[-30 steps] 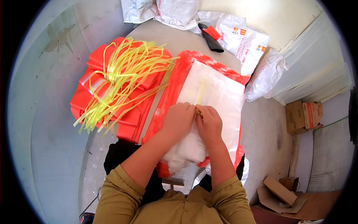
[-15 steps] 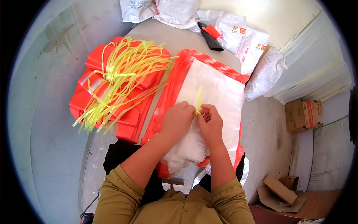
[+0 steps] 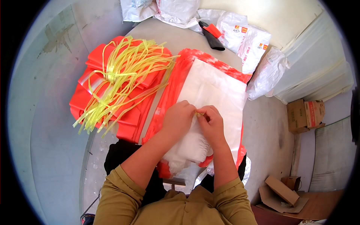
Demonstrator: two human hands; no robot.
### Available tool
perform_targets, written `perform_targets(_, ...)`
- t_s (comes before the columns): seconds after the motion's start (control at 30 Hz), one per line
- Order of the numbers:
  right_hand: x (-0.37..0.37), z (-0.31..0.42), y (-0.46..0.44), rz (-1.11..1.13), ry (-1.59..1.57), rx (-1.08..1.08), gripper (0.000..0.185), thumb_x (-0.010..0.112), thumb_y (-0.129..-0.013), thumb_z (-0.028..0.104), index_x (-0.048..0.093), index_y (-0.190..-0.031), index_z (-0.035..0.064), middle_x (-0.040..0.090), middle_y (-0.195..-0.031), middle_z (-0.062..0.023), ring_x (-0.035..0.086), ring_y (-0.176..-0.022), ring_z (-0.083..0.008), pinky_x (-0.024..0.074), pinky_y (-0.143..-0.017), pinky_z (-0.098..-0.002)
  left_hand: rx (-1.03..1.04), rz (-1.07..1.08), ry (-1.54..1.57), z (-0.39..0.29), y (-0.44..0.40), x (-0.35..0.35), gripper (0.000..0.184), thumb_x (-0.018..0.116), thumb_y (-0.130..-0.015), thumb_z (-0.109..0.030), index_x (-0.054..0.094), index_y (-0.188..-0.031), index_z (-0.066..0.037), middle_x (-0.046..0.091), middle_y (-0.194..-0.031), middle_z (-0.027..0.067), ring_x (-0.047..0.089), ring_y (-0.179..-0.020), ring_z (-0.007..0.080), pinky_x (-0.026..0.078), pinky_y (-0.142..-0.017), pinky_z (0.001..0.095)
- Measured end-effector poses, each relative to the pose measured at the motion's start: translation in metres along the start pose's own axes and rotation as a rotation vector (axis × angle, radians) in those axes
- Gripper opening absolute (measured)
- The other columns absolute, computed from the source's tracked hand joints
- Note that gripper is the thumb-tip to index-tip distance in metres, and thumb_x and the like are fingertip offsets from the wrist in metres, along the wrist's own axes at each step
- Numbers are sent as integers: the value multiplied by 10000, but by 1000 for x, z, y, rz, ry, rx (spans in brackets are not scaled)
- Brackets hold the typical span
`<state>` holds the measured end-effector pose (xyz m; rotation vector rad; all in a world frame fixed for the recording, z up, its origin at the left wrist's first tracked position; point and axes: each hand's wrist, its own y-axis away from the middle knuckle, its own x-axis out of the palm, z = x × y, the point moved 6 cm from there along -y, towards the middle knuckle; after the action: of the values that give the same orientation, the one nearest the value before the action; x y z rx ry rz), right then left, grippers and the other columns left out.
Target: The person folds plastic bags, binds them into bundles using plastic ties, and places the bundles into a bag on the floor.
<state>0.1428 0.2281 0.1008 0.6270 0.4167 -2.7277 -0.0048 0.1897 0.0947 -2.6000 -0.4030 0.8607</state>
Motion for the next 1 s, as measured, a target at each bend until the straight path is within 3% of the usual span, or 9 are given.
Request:
perform_targets(0.17,-9,2,10,-49,195,-174,146,702,-873,-23,716,-1005,38,645,-1093,-123,680,-893,-279,554,-760,-350,8,-12,-189,6,-4,-4,46,661,-895,-53,696,-919,-35,658,-896,138,644,-890,382,530,-778,470)
perform_targets(0.27,-14,-3,19,0,283,-33,160,708,-869,2,716,-1025,36,637,-1147,-147,673,-993,-306,552,-843,-377,42,-5,-340,2,-7,-10,57,653,-894,-41,694,-932,-34,661,-915,138,643,-896,386,531,-793,476)
perform_targets(0.37,-27,21,25,-107,473,-205,330,724,-876,48,680,-1203,40,605,-1265,-164,642,-1110,-312,528,-950,-390,8,-82,-304,-6,-10,-14,94,657,-903,-50,695,-988,-34,671,-977,137,655,-919,376,538,-809,470)
perform_targets(0.43,-38,16,31,-121,418,-29,471,716,-885,70,601,-1341,37,567,-1354,-172,619,-1159,-311,508,-1001,-390,-84,-181,-140,-12,-6,-24,135,657,-911,-57,693,-1039,-31,675,-1027,138,665,-939,366,546,-825,457)
perform_targets(0.57,-46,-2,39,-22,255,259,643,674,-919,87,453,-1521,40,504,-1483,-181,612,-1187,-305,503,-1027,-380,-66,113,24,-8,9,-11,219,669,-942,-99,684,-1143,-16,672,-1077,155,681,-974,343,551,-864,432)
perform_targets(0.73,-46,3,43,-69,-130,240,606,645,-965,120,453,-1537,57,448,-1568,-174,604,-1231,-305,494,-1045,-393,-89,173,75,-14,23,-14,320,660,-1009,-184,651,-1284,-21,687,-1162,152,689,-1003,278,555,-881,410)
perform_targets(0.87,-31,80,42,78,-759,46,608,643,-986,133,432,-1553,62,421,-1607,-158,539,-1368,-308,467,-1095,-430,-688,176,1110,7,26,-7,421,604,-1054,-237,572,-1407,-8,682,-1284,132,672,-1152,242,554,-967,410)
perform_targets(0.93,-35,71,40,-14,-191,-98,634,638,-991,125,400,-1575,66,418,-1613,-152,505,-1412,-306,453,-1116,-442,-900,204,1693,-4,28,-9,447,583,-1070,-206,517,-1460,3,659,-1330,127,652,-1201,227,556,-1001,412)
perform_targets(1.0,-34,37,39,-101,133,-103,685,634,-995,106,342,-1614,74,400,-1626,-149,490,-1426,-295,460,-1115,-436,-851,190,1513,7,31,2,463,599,-1059,-144,477,-1483,-3,623,-1388,147,640,-1238,266,558,-1031,446)
